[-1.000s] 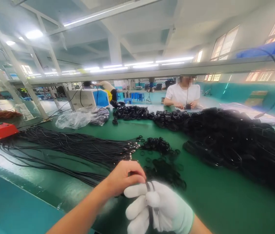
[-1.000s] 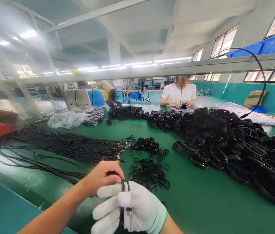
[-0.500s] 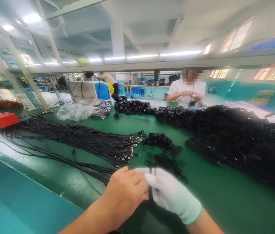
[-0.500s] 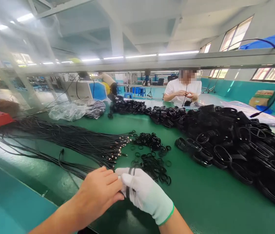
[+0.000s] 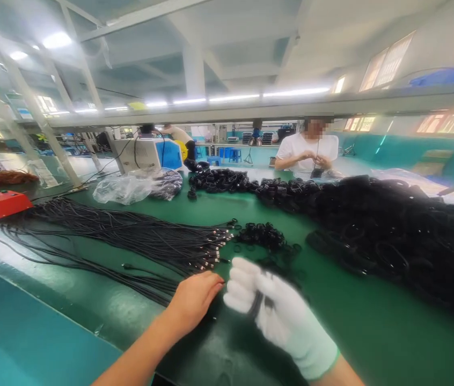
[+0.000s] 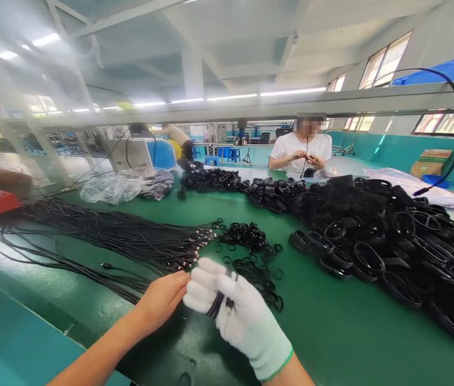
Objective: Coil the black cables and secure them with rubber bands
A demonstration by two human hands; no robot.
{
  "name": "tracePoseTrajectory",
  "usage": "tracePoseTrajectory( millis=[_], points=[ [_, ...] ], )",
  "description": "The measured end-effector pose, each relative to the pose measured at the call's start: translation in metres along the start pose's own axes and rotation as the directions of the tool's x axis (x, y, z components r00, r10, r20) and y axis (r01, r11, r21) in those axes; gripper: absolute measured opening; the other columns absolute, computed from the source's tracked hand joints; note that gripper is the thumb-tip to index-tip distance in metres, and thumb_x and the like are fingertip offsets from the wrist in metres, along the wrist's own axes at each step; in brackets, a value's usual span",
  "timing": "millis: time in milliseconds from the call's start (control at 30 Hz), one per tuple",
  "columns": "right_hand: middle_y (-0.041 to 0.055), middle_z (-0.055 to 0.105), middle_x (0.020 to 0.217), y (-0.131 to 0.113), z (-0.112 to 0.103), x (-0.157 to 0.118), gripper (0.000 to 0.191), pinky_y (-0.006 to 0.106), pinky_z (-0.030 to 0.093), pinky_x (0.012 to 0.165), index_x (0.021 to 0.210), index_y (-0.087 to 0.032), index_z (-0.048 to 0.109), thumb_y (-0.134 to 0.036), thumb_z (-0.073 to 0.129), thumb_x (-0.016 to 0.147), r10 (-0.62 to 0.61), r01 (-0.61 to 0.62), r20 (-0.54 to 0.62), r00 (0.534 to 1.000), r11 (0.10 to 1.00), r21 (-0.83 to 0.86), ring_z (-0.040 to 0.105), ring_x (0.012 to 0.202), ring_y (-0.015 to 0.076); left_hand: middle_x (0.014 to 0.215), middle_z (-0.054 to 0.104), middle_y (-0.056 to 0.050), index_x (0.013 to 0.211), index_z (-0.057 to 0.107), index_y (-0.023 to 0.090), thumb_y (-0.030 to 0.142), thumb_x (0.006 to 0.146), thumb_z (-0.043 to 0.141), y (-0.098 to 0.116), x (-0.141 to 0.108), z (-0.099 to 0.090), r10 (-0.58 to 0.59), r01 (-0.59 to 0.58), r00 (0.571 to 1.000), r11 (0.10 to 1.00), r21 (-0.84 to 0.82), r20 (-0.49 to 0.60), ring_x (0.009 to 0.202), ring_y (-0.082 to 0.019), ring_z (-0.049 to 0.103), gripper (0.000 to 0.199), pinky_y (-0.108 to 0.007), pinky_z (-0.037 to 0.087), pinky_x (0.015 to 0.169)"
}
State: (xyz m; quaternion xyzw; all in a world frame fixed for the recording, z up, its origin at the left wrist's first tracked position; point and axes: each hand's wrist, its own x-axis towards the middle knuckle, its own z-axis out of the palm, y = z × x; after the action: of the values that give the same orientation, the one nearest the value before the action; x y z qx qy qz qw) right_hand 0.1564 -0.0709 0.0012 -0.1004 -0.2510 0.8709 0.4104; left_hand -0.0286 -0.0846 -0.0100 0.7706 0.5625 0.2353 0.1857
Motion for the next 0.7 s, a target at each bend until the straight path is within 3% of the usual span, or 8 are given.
tracePoseTrajectory(
  millis=[100, 200, 267, 333, 467, 533, 600, 700],
  points=[
    [0.009, 0.063, 0.099, -0.013, -0.005, 0.003, 0.041, 0.046, 0.038, 0.091, 0.108, -0.016, 0.058, -0.031, 0.071, 0.072, -0.118, 0.111, -0.114, 0.986, 0.992, -0.067, 0.058, 0.089, 0.0208, 0.081, 0.062, -0.002, 0.09, 0.062, 0.022, 0.018, 0.088, 0.039, 0.013, -0.013, 0.007, 0.02, -0.019, 1.0, 0.968, 0.251, 0.0, 0.073, -0.018, 0.054, 0.023, -0.029, 0.035, 0.065],
    [0.0111, 0.064, 0.1, -0.011, -0.008, 0.003, 0.04, 0.045, 0.041, 0.088, 0.106, -0.014, 0.058, -0.03, 0.071, 0.072, -0.148, 0.12, -0.179, 0.973, 0.98, -0.16, 0.06, 0.088, 0.0218, 0.076, 0.061, 0.0, 0.079, 0.058, 0.021, 0.015, 0.087, 0.041, 0.034, -0.02, 0.011, 0.151, -0.152, 0.988, 0.9, 0.408, 0.035, 0.066, -0.016, 0.052, 0.02, -0.029, 0.031, 0.061],
    [0.0103, 0.065, 0.094, -0.006, -0.008, 0.0, 0.037, 0.039, 0.043, 0.082, 0.104, -0.013, 0.058, -0.027, 0.071, 0.073, -0.093, 0.045, -0.19, 0.977, 0.968, -0.246, 0.061, 0.084, 0.0201, 0.072, 0.06, 0.001, 0.073, 0.056, 0.02, 0.015, 0.085, 0.046, 0.043, -0.019, 0.006, 0.262, -0.249, 0.965, 0.867, 0.432, 0.032, 0.062, -0.015, 0.05, 0.016, -0.028, 0.029, 0.059],
    [0.008, 0.065, 0.084, 0.0, -0.007, -0.004, 0.027, 0.033, 0.044, 0.075, 0.097, -0.01, 0.06, -0.025, 0.068, 0.075, 0.05, -0.08, -0.103, 0.993, 0.946, -0.315, 0.059, 0.076, 0.017, 0.071, 0.06, 0.002, 0.073, 0.056, 0.02, 0.022, 0.084, 0.053, 0.046, -0.014, -0.008, 0.346, -0.327, 0.938, 0.848, 0.416, 0.032, 0.062, -0.014, 0.049, 0.011, -0.028, 0.028, 0.059],
    [0.0072, 0.059, 0.076, 0.013, -0.006, -0.01, 0.024, 0.035, 0.043, 0.071, 0.089, -0.008, 0.059, -0.029, 0.065, 0.078, 0.348, -0.299, 0.189, 0.918, 0.922, -0.245, 0.055, 0.068, 0.0151, 0.073, 0.06, 0.004, 0.075, 0.061, 0.021, 0.027, 0.078, 0.063, 0.039, -0.002, -0.044, 0.318, -0.325, 0.946, 0.921, 0.216, 0.067, 0.066, -0.011, 0.05, 0.007, -0.023, 0.032, 0.062],
    [0.0073, 0.057, 0.077, 0.021, -0.005, -0.01, 0.033, 0.038, 0.043, 0.071, 0.093, -0.008, 0.056, -0.033, 0.067, 0.074, 0.43, -0.396, 0.256, 0.866, 0.901, -0.174, 0.055, 0.067, 0.0158, 0.072, 0.06, 0.004, 0.073, 0.061, 0.019, 0.026, 0.073, 0.067, 0.033, 0.004, -0.049, 0.225, -0.225, 0.967, 0.974, -0.014, 0.123, 0.065, -0.01, 0.05, 0.009, -0.02, 0.034, 0.06],
    [0.0044, 0.052, 0.074, 0.027, -0.003, -0.009, 0.038, 0.036, 0.042, 0.07, 0.094, -0.008, 0.054, -0.034, 0.07, 0.071, 0.472, -0.462, 0.296, 0.831, 0.88, -0.109, 0.052, 0.064, 0.0139, 0.069, 0.059, 0.003, 0.072, 0.061, 0.016, 0.025, 0.072, 0.066, 0.026, 0.008, -0.043, 0.128, -0.07, 0.971, 0.96, -0.272, 0.202, 0.064, -0.01, 0.051, 0.011, -0.019, 0.036, 0.057],
    [-0.001, 0.045, 0.071, 0.03, 0.0, -0.005, 0.036, 0.03, 0.039, 0.067, 0.093, -0.011, 0.053, -0.027, 0.073, 0.068, 0.372, -0.389, 0.264, 0.89, 0.921, 0.015, 0.044, 0.061, 0.0095, 0.071, 0.06, 0.0, 0.074, 0.061, 0.014, 0.024, 0.08, 0.051, 0.012, 0.01, -0.023, 0.02, 0.085, 0.973, 0.897, -0.434, 0.231, 0.065, -0.011, 0.051, 0.016, -0.019, 0.039, 0.059]
  ],
)
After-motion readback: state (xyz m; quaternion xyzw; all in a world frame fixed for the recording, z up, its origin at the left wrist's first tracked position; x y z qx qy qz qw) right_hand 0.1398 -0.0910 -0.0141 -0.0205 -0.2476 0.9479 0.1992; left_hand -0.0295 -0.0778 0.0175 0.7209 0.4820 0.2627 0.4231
